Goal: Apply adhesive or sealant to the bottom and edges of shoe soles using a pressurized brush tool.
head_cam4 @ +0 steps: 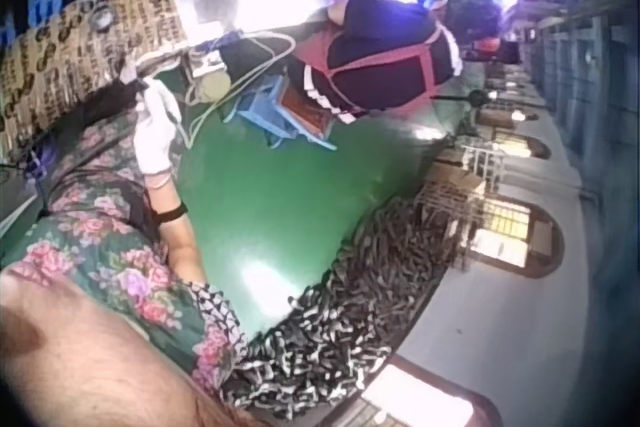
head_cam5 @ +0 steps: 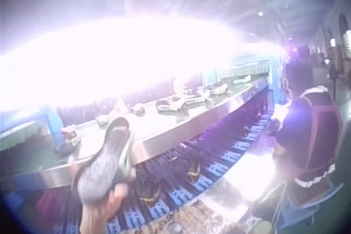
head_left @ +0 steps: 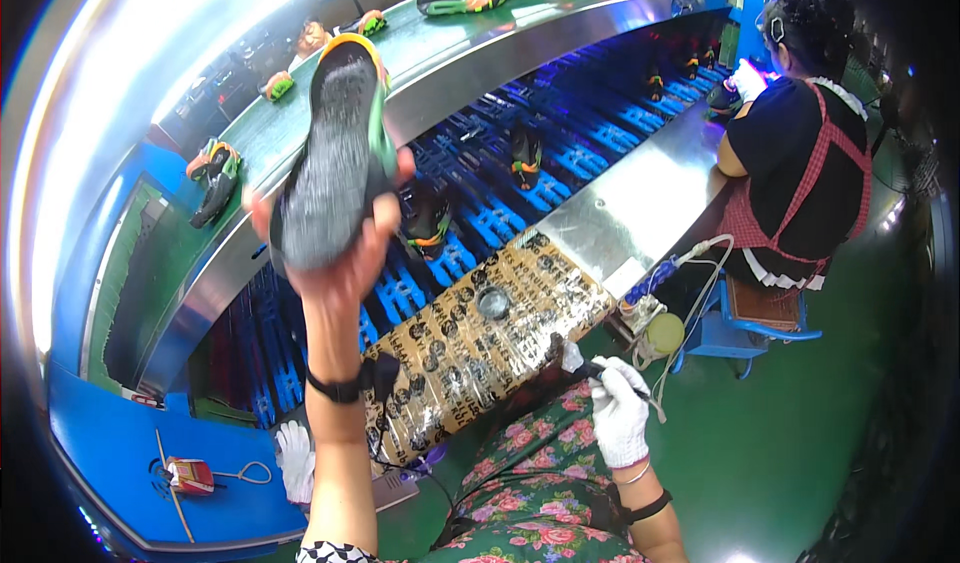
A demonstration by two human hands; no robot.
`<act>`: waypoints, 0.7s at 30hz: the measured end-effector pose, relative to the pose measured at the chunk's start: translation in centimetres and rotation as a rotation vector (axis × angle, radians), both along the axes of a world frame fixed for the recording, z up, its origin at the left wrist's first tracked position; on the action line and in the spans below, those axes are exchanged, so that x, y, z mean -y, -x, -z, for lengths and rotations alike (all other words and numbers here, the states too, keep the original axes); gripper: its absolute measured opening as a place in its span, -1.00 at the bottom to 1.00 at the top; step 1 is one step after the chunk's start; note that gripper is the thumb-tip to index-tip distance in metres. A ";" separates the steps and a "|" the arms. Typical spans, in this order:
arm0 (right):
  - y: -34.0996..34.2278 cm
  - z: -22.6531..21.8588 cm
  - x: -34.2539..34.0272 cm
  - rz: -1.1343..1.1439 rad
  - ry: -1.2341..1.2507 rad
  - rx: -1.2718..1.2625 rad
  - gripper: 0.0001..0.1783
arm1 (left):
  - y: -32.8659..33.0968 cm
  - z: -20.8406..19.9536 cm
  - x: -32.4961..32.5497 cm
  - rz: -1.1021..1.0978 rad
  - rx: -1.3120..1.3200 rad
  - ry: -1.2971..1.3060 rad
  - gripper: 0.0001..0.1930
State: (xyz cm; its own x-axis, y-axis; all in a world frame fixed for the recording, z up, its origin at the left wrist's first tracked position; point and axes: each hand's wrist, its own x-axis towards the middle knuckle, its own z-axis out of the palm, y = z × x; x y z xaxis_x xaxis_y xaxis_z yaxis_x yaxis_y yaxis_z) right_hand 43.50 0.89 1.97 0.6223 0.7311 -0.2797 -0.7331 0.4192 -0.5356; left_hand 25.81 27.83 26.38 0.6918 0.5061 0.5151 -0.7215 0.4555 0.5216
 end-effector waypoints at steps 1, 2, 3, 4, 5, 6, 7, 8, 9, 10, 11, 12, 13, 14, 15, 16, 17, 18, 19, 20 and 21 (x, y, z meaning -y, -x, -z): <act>0.1 0.2 -0.2 -0.015 0.003 0.002 -0.80 | -0.5 -1.1 -3.8 0.172 0.085 0.005 0.08; 0.4 0.3 -0.4 -0.031 -0.004 0.002 -0.80 | -0.4 -2.0 -7.6 0.144 0.070 0.133 0.06; 0.4 0.5 -0.5 -0.048 -0.010 0.019 -0.75 | -1.1 -3.1 -11.0 0.099 0.051 0.409 0.05; 1.0 0.6 -0.9 -0.073 0.008 0.029 -0.75 | -0.5 -2.6 -15.5 0.027 0.073 0.409 0.04; 1.1 0.9 -1.0 -0.072 0.041 0.047 -0.76 | -1.5 -1.7 -17.1 -0.074 0.138 0.417 0.03; 1.2 1.3 -1.2 -0.088 0.041 0.054 -0.76 | -1.6 -1.8 -18.1 -0.198 0.129 0.380 0.03; 1.6 1.5 -1.5 -0.083 0.028 0.024 -0.77 | -1.5 -1.9 -18.9 -0.324 0.122 0.341 0.04; 1.2 1.9 -1.2 -0.069 0.040 0.020 -0.77 | -2.9 -1.7 -17.8 -0.172 0.185 0.510 0.05; 1.2 2.1 -1.1 -0.071 0.042 0.011 -0.78 | -3.4 -2.6 -16.8 -0.138 0.138 0.627 -0.09; 1.0 2.1 -1.1 -0.069 0.049 0.003 -0.79 | -3.8 -2.3 -17.1 -0.152 0.118 0.598 -0.08; 1.2 1.8 -1.2 -0.088 0.060 0.004 -0.79 | -3.2 -2.4 -17.6 -0.185 0.100 0.558 -0.07; 1.3 1.9 -1.4 -0.096 0.059 0.000 -0.79 | -3.1 -2.5 -18.4 -0.183 0.107 0.546 -0.07; 1.4 2.0 -1.5 -0.104 0.057 -0.004 -0.79 | -3.1 -2.7 -19.2 -0.213 0.071 0.575 -0.08; 1.4 2.0 -1.7 -0.104 0.071 0.003 -0.80 | -3.4 -3.2 -19.4 -0.243 0.035 0.604 -0.08; 1.5 1.9 -1.8 -0.120 0.090 0.007 -0.80 | -3.8 -3.2 -19.4 -0.242 0.041 0.594 -0.08; 1.5 1.9 -1.9 -0.126 0.079 0.012 -0.80 | -4.3 -2.9 -19.2 -0.265 0.063 0.588 -0.04; 1.4 1.9 -2.0 -0.129 0.069 0.018 -0.80 | -5.0 -2.9 -19.2 -0.283 0.087 0.583 0.00; 1.1 2.2 -2.0 -0.117 0.074 0.010 -0.81 | -6.7 -2.8 -18.8 -0.348 0.006 0.477 -0.02; 0.8 2.3 -1.9 -0.094 0.088 0.010 -0.80 | -8.3 -2.6 -18.2 -0.360 -0.080 0.579 -0.07; 0.5 2.4 -1.9 -0.090 0.087 -0.001 -0.80 | -10.4 -3.1 -16.7 -0.509 -0.194 0.411 -0.14; 0.1 2.6 -1.7 -0.077 0.093 -0.011 -0.80 | -12.8 -3.1 -15.7 -0.647 -0.305 0.245 -0.20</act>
State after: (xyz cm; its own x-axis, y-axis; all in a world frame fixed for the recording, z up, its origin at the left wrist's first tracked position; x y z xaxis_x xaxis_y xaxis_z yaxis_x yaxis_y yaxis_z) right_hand 43.42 2.59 -0.60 0.5617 0.7474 -0.3548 -0.7674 0.3104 -0.5610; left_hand 38.63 43.56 29.45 0.3116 0.9351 0.1690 -0.7239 0.1184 0.6797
